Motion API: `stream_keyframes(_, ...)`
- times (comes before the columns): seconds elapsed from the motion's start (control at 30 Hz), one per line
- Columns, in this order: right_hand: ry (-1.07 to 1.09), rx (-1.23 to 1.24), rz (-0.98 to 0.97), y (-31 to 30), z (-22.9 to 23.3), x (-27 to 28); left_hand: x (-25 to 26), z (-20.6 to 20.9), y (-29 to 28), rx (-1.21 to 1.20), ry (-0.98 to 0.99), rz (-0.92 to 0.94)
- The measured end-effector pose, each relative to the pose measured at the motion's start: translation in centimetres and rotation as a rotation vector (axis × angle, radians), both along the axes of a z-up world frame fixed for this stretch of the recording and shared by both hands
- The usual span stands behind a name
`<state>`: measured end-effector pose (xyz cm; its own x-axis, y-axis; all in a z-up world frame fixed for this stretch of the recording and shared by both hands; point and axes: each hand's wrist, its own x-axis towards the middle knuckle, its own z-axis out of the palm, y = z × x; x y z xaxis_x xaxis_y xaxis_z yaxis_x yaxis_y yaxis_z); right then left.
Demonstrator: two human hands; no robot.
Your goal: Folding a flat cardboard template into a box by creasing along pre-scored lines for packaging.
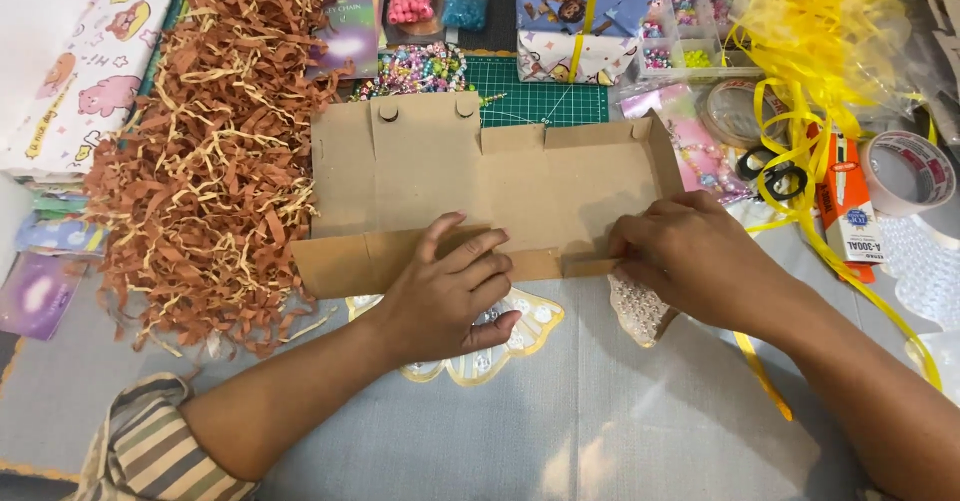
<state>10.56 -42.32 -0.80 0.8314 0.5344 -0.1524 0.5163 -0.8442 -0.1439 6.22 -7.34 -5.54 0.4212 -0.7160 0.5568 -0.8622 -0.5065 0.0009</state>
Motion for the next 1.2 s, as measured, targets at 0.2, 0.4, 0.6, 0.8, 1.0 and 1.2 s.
stream_keyframes(0.2, -0.071, 0.066, -0.053, 1.3, 0.4, -0.2, 0.0, -0.9, -0.7, -0.032, -0.057, -0.037)
stream_keyframes(0.4, -0.355, 0.170, 0.280, 1.2, -3.3, -0.8, -0.1, -0.1, -1.2, 0.110, 0.019, -0.065)
stream_keyframes(0.6, -0.444, 0.062, 0.383, 1.6, -2.1, -1.9, -0.1, 0.9, -2.9, 0.150, 0.039, 0.015)
stream_keyframes(0.8, -0.352, -0.163, 0.276, 0.5, -0.6, -1.6, -0.3, 0.7, -3.0, 0.213, 0.101, 0.043)
stream_keyframes(1.0, -0.273, -0.264, 0.263, -1.9, 0.8, 0.0, -0.4, 2.1, -2.6, 0.318, 0.029, 0.057)
stream_keyframes(1.2, -0.323, -0.404, 0.179, -2.1, 1.4, -0.9, -0.6, 2.7, -3.1, 0.256, 0.127, 0.076)
